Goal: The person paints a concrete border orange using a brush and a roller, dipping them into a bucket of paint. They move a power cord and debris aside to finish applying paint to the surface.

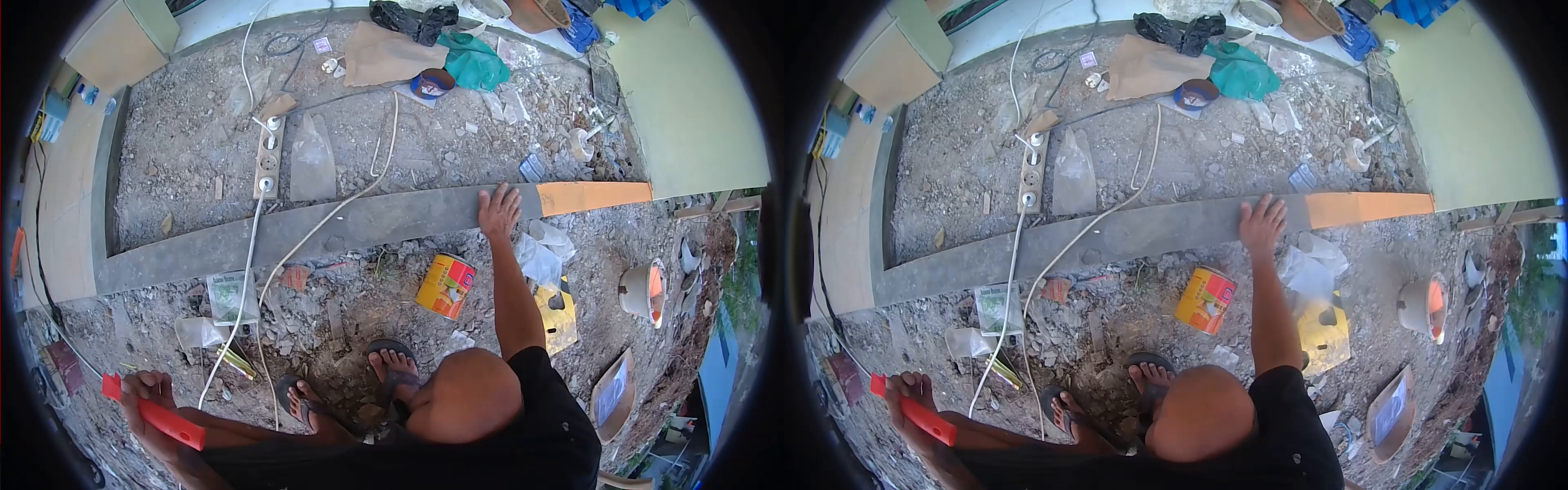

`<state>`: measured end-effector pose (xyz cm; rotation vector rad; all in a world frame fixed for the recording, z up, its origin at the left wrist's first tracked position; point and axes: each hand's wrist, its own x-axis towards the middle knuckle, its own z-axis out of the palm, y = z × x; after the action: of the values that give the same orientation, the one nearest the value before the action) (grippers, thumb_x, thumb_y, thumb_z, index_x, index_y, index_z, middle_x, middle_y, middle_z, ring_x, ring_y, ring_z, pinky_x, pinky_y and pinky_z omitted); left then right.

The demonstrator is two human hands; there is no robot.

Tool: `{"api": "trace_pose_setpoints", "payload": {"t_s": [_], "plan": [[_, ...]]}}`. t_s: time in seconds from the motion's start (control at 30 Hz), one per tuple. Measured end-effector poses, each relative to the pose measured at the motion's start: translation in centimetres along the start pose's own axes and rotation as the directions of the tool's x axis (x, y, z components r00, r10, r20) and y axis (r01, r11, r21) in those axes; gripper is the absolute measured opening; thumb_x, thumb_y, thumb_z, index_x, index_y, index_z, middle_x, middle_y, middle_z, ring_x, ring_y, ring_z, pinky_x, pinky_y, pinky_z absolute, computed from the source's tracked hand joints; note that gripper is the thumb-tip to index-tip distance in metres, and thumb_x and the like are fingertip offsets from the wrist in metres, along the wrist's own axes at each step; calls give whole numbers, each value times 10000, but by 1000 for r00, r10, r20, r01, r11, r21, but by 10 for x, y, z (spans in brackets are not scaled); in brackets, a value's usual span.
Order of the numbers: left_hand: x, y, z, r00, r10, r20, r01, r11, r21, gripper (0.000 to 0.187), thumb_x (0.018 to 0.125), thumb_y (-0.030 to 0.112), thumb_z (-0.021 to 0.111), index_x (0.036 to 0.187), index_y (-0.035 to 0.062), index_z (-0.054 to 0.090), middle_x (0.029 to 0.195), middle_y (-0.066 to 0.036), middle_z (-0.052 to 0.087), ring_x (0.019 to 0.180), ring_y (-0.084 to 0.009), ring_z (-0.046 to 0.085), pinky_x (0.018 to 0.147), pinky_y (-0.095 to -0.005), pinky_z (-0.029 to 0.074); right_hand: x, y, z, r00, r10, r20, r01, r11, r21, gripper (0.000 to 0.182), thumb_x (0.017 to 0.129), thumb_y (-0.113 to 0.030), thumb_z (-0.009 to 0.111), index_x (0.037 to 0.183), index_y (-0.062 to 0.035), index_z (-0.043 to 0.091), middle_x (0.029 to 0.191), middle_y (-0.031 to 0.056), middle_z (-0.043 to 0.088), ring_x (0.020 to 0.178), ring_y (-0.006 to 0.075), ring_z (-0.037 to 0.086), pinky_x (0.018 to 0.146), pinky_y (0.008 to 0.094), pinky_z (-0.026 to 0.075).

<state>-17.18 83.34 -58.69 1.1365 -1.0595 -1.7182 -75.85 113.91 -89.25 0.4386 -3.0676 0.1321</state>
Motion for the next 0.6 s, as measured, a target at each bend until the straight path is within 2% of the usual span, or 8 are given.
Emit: {"api": "trace_pose_setpoints", "payload": {"t_s": [0.1,0.17,0.2,0.23,0.3,0.4,0.5,0.6], "plan": [[-16,0,28,999,26,24,-26,1000,10,280,1011,315,541,839,106,472,906,-45,569,915,-172,581,907,-349,468,-74,-73,-20,885,-447,131,448,894,18,805,1011,-605,337,1552,-19,228,1593,330,138,1490,491,101,1186,614,122],[-20,0,41,1000,9,1,-9,1000,26,276,1009,315,543,842,106,474,900,-45,565,910,-171,582,905,-351,469,-116,-116,-46,528,-822,214,767,570,294,779,1010,-595,367,1518,-7,310,1589,304,195,1474,488,179,1177,608,182],[-22,0,47,999,36,-11,-35,999,23,280,1006,313,546,837,103,475,900,-52,574,897,-174,586,891,-357,477,-120,-128,-62,519,-829,207,772,559,302,779,1010,-595,367,1518,-7,310,1589,304,195,1474,488,179,1177,608,182],[-23,0,51,998,51,-27,-50,998,30,280,1006,313,546,837,103,475,900,-52,574,897,-174,586,891,-357,477,-125,-142,-76,363,-905,221,761,425,490,767,1005,-585,395,1493,5,348,1584,291,224,1461,485,214,1169,607,206],[-31,3,49,999,41,17,-42,998,54,289,1006,316,545,828,98,481,905,-63,585,884,-180,595,878,-363,486,-120,-158,-69,349,-933,88,730,330,599,733,998,-557,438,1457,14,403,1566,284,276,1434,482,277,1150,609,249],[-51,4,48,994,104,15,-105,994,39,297,1009,286,537,817,65,491,894,-103,594,884,-220,617,880,-378,505,-75,-147,-32,779,-627,14,605,757,246,756,989,-547,458,1473,27,371,1547,326,272,1435,502,258,1144,623,235],[-66,9,48,989,145,1,-145,989,30,287,1014,249,531,825,37,496,880,-135,596,881,-243,628,881,-385,520,-96,-166,-14,839,-539,76,525,838,150,831,975,-579,457,1496,52,309,1547,369,215,1450,529,192,1159,637,175],[-72,9,48,981,194,-25,-191,978,87,275,1017,239,523,838,31,503,889,-140,597,886,-246,627,883,-385,515,-146,-218,-13,710,-696,108,647,705,291,884,958,-620,455,1498,61,293,1563,373,165,1462,534,142,1168,644,124]]}}
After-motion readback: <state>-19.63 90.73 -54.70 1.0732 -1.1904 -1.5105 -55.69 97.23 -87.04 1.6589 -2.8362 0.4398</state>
